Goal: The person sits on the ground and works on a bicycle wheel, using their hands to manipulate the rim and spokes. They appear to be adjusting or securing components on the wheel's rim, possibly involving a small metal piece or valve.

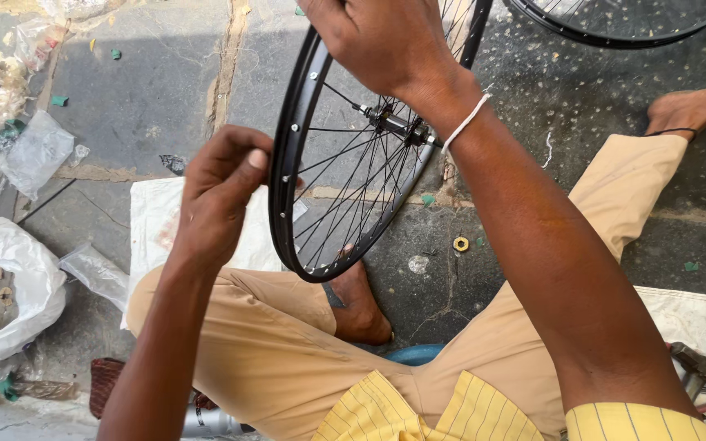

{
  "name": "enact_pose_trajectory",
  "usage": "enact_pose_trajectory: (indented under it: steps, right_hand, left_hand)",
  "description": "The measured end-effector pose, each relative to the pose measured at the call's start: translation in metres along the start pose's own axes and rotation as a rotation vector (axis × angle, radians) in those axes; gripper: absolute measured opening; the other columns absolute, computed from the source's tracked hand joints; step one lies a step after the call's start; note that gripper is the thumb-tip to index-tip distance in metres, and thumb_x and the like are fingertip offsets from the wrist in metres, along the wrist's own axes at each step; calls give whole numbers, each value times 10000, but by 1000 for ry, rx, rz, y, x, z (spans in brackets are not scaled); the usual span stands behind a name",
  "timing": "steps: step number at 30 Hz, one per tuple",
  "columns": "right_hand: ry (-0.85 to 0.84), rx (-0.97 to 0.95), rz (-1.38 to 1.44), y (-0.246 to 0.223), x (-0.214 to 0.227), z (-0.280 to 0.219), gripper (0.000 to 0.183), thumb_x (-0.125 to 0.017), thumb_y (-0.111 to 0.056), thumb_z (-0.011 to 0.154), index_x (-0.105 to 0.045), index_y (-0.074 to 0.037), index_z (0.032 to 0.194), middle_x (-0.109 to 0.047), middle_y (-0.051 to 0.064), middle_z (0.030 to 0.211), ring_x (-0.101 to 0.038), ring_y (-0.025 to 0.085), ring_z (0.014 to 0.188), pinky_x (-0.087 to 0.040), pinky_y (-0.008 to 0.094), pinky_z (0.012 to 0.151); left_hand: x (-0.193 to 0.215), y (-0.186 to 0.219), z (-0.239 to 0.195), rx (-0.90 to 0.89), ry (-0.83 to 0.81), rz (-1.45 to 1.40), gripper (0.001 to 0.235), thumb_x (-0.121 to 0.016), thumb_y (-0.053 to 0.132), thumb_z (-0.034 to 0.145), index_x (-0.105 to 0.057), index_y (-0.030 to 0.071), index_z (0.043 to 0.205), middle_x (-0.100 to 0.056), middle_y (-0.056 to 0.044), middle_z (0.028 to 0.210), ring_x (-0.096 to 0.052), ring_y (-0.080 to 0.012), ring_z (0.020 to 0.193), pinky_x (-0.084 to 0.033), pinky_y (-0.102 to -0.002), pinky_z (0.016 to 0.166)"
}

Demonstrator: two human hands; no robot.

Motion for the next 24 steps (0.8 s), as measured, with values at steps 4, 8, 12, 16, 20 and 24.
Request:
enact_pose_trajectory:
  steps: [4,8,12,16,20,24]
  right_hand:
    - [-69,-128,-9,29,28,9,426,-551,-234,1119,-646,-74,735,-472,-17,546,-418,122,446,-316,273,462]
    - [-44,-312,152,38,66,12,380,-561,-268,1037,-641,-37,747,-506,-11,619,-497,150,587,-356,316,566]
    - [-84,-249,72,29,88,20,429,-560,-285,1087,-642,-13,765,-527,61,783,-527,219,1007,-407,350,893]
    - [-56,-270,110,37,94,18,401,-541,-287,1022,-647,-15,748,-607,62,887,-493,231,1187,-360,370,1073]
    - [-119,-239,175,41,90,18,377,-540,-287,1068,-701,-2,880,-659,54,871,-502,279,1314,-329,423,1192]
    - [-136,-255,182,37,79,21,371,-544,-292,1076,-717,-4,918,-661,53,876,-499,308,1359,-312,441,1215]
  left_hand:
    - [-40,-47,31,78,-176,-672,170,-672,31,984,-565,63,1112,-696,-174,1082,-754,-243,902,-651,-437,838]
    - [-92,-53,51,-23,-413,-778,260,-683,65,1044,-474,68,1197,-689,-115,1055,-734,-206,885,-634,-355,818]
    - [-114,-39,65,-95,-407,-727,266,-622,109,1096,-434,61,1278,-661,-66,1013,-709,-179,815,-611,-313,718]
    - [-119,-40,70,-16,-466,-773,365,-642,97,958,-420,113,1248,-677,-57,983,-750,-199,844,-636,-346,821]
    - [-127,-43,75,-92,-554,-761,312,-617,119,1014,-423,74,1254,-682,-79,999,-762,-251,849,-632,-375,805]
    - [-127,-36,69,-159,-669,-897,332,-641,97,1010,-422,87,1259,-674,-67,1035,-750,-255,879,-619,-374,853]
Point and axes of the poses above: each hand's wrist, its own z-axis towards the middle knuckle, its own x-axis out of the back of the hand, y = z × x, the point moved 7 cm from there along z, towards the middle knuckle
